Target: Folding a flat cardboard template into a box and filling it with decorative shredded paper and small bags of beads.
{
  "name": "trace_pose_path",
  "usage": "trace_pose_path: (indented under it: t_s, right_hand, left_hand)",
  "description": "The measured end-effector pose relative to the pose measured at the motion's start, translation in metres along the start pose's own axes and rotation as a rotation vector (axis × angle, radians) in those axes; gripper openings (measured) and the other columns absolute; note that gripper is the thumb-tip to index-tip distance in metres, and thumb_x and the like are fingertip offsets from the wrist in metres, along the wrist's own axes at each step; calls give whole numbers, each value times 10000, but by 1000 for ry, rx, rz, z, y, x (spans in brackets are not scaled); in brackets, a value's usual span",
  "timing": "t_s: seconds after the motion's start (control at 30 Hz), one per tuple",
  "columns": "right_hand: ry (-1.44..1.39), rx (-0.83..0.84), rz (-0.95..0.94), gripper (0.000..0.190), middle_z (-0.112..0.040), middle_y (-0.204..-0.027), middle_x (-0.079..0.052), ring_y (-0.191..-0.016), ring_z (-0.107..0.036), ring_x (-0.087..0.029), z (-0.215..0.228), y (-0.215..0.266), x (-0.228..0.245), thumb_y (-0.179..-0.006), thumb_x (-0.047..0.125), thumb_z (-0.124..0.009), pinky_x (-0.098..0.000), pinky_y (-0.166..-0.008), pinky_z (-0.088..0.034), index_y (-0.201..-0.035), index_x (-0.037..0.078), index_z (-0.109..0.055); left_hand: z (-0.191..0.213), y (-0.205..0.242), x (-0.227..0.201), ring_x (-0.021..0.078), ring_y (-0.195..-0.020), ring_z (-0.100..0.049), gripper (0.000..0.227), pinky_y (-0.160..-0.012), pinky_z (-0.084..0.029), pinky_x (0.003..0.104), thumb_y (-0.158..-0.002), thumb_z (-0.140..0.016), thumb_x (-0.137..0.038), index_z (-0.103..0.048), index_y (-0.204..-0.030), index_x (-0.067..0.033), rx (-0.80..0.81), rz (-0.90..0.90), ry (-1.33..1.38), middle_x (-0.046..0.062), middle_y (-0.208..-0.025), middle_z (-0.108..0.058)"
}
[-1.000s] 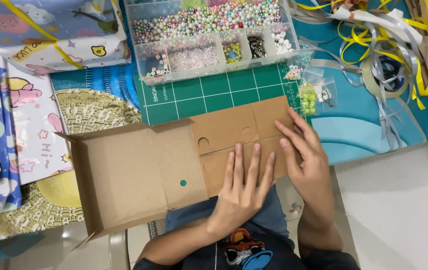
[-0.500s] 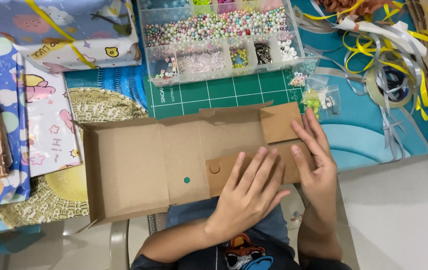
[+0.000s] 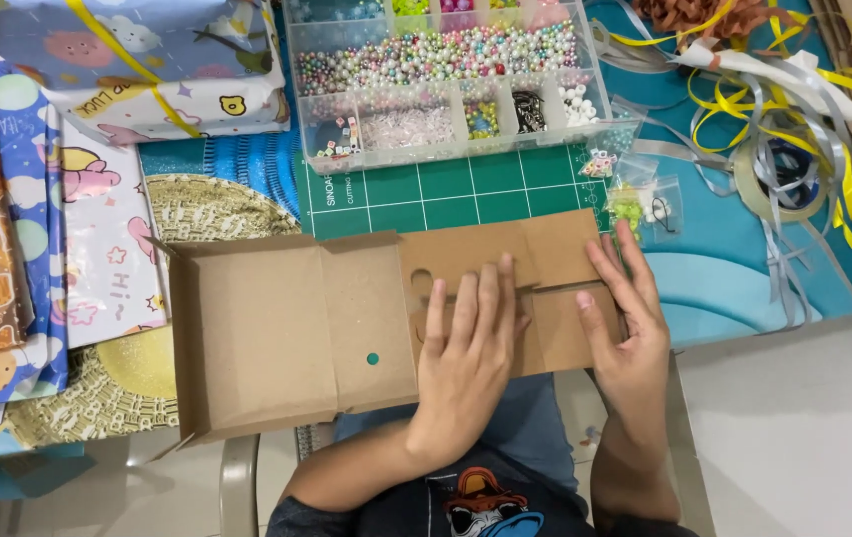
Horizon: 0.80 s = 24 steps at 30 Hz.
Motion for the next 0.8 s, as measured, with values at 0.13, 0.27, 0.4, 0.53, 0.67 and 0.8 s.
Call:
trace_pose_path:
  t_s: [0.13,0.27,0.4,0.53,0.67,0.8]
  right_hand:
    - [-339,-34,-26,666,-188,-1711,-185,-1633,-159,-320,3,-2,-13,-1028,115,-517,-505,-1309,-300,-1600,25,-186]
    - [-890,64,-140,864,-159,-1750,-254,-1413,-449,-293,2,-7,-24,-970,265,-564,-338,-1028,-439,-1656,6,-108]
    - [-882,368,24,903,-58,-1712,-303,-1649,-21,-362,-20,-13,16,-1068,635,-394,-472,-1348,-30,-1620,9,-49]
    - [-432,496,68,818,-75,-1744,-159,-1633,-88,-280,-50,-16,25,-1088,627,-220,-455,-1350,-68,-1627,35,-55]
    - [-20,624,251,667,-53,-1743,-140,-1633,-23,-278,-67,-12,30,-1120,468,-184,-490,-1340,-1,-1640,55,-112]
    - [382,628,367,695,-53,-1735,-164,-1617,-33,-322,-80,-10,21,-1104,427,-292,-493,-1316,-42,-1644,47,-76]
  left_hand:
    - [-16,15,-16,348,-1460,-460,561,-1229,-382,495,-1139,-485,-381,-457,-1526,24,84,-36,260,200,-1564,-484]
    - [-15,14,-17,359,-1450,-470,535,-1221,-393,508,-1137,-501,-367,-493,-1504,22,60,-30,284,202,-1537,-516]
    - [-12,13,-17,406,-1402,-523,487,-1192,-426,531,-1129,-539,-336,-533,-1482,-1,16,-40,315,246,-1501,-536]
    - [18,25,-7,395,-1326,-604,336,-1200,-461,495,-1084,-425,-26,-684,-1267,87,-70,-147,484,268,-1365,-650]
    - [34,49,8,374,-1136,-723,285,-1094,-578,443,-1071,-459,7,-728,-1072,104,-163,-215,550,280,-1104,-723]
    - [34,68,26,276,-1052,-761,230,-1030,-621,372,-1091,-531,-75,-749,-1081,-4,-232,-318,577,152,-1051,-753]
Point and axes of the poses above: each hand's wrist, its own y-axis away from the middle knuckle, its own z-axis out of the back of the hand, x = y × z, the point moved 5 cm from there along -y, towards the middle knuckle
